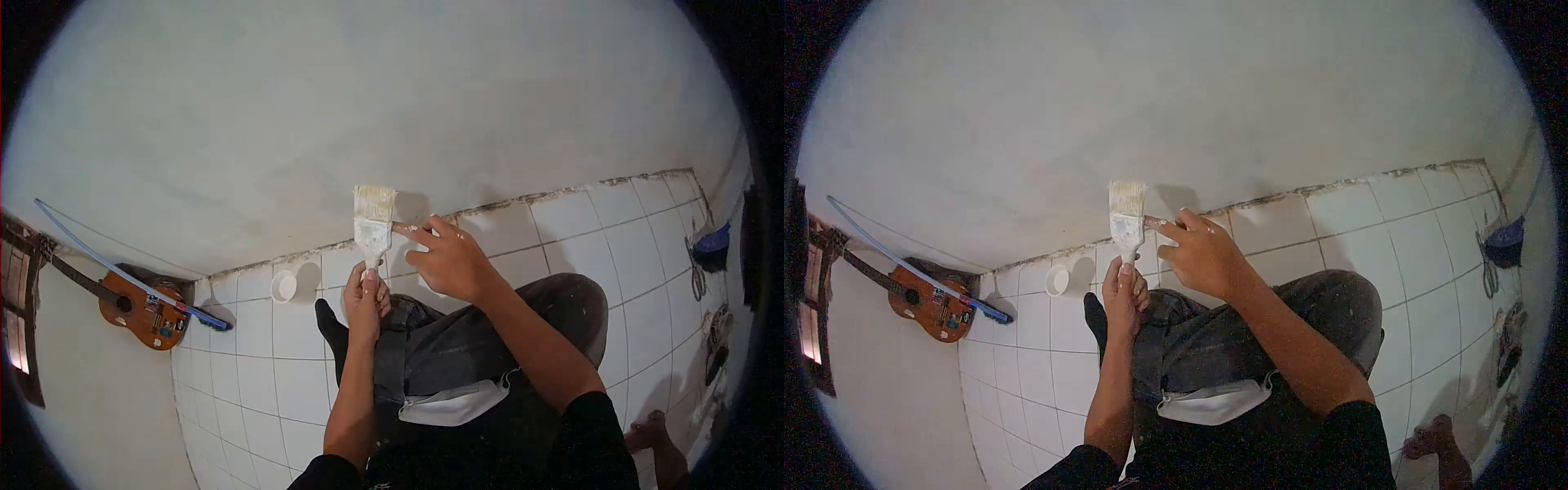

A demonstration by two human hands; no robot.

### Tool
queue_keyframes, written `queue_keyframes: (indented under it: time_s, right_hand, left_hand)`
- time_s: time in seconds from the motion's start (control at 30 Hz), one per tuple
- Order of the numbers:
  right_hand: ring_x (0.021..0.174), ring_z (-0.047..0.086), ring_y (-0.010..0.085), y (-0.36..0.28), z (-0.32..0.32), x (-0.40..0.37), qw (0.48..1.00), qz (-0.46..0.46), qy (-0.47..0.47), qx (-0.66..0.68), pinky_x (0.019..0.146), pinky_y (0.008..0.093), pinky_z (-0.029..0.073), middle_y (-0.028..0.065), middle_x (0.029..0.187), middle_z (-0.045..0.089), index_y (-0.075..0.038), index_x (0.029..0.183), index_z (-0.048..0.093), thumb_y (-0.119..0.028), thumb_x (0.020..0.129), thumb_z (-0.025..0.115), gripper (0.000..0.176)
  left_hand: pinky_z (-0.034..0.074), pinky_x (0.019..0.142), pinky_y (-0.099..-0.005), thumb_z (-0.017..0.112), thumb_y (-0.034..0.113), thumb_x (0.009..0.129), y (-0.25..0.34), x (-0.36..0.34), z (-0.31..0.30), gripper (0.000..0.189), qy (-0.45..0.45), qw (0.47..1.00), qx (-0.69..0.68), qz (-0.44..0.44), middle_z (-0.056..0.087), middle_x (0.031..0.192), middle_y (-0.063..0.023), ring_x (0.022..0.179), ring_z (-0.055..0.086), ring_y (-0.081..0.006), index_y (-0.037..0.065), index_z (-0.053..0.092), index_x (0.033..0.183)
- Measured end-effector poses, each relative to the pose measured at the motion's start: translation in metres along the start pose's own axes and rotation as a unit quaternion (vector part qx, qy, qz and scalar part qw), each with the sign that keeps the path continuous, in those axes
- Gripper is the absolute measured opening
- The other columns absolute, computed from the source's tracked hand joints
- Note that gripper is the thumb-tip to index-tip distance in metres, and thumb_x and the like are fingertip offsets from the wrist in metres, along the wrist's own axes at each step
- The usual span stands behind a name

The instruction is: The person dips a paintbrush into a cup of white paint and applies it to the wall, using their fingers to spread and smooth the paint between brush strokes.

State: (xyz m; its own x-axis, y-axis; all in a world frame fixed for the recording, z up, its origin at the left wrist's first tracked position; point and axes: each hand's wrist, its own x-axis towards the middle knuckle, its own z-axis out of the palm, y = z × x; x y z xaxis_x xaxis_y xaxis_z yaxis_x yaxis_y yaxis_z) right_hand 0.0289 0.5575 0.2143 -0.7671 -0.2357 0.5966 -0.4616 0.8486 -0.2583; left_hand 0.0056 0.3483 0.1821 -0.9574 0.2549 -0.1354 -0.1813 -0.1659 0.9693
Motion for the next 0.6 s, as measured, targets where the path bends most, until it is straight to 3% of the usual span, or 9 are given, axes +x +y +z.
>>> queue_keyframes:
  time_s: [0.1, 0.33, 0.4, 0.6]
  right_hand:
    - [0.108, 0.06, 0.025, 0.0026, 0.0049, -0.0008, 0.999, -0.009, 0.033, 0.01, 0.092, 0.0379, 0.057, -0.0008, 0.136, 0.065, -0.009, 0.077, 0.073, -0.012, 0.072, 0.073, 0.006]
    - [0.106, 0.059, 0.026, 0.0019, -0.0008, -0.0002, 1.0, -0.014, 0.017, 0.005, 0.092, 0.0383, 0.055, -0.0002, 0.131, 0.067, -0.008, 0.077, 0.072, -0.011, 0.071, 0.073, 0.006]
    - [0.11, 0.058, 0.0286, 0.0028, 0.0004, -0.0015, 1.0, -0.007, -0.014, -0.001, 0.097, 0.0437, 0.053, 0.0033, 0.135, 0.066, -0.007, 0.081, 0.076, -0.017, 0.079, 0.071, 0.011]
    - [0.113, 0.058, 0.0287, 0.0016, -0.0012, -0.0022, 1.0, 0.001, 0.01, 0.019, 0.097, 0.0442, 0.054, 0.0003, 0.135, 0.066, -0.008, 0.079, 0.075, -0.018, 0.079, 0.072, 0.01]
  left_hand:
    - [0.029, 0.044, -0.0214, 0.058, 0.032, 0.108, -0.0056, 0.0036, -0.0052, 0.034, -0.005, 1.0, -0.013, 0.012, 0.043, 0.066, 0.004, 0.051, 0.037, -0.0046, 0.006, 0.058, 0.13]
    - [0.028, 0.044, -0.0203, 0.058, 0.03, 0.108, -0.0061, 0.0037, -0.0073, 0.032, 0.009, 1.0, 0.009, 0.013, 0.046, 0.067, 0.0048, 0.052, 0.038, -0.0032, 0.006, 0.058, 0.13]
    - [0.028, 0.044, -0.0201, 0.058, 0.03, 0.108, -0.0055, 0.0037, -0.0065, 0.032, 0.009, 1.0, 0.014, 0.014, 0.046, 0.067, 0.0049, 0.052, 0.038, -0.0031, 0.006, 0.058, 0.13]
    - [0.028, 0.043, -0.0198, 0.057, 0.031, 0.109, -0.0046, 0.0072, -0.0046, 0.031, 0.054, 0.997, 0.048, 0.012, 0.046, 0.068, 0.0046, 0.051, 0.037, -0.0024, 0.006, 0.056, 0.129]
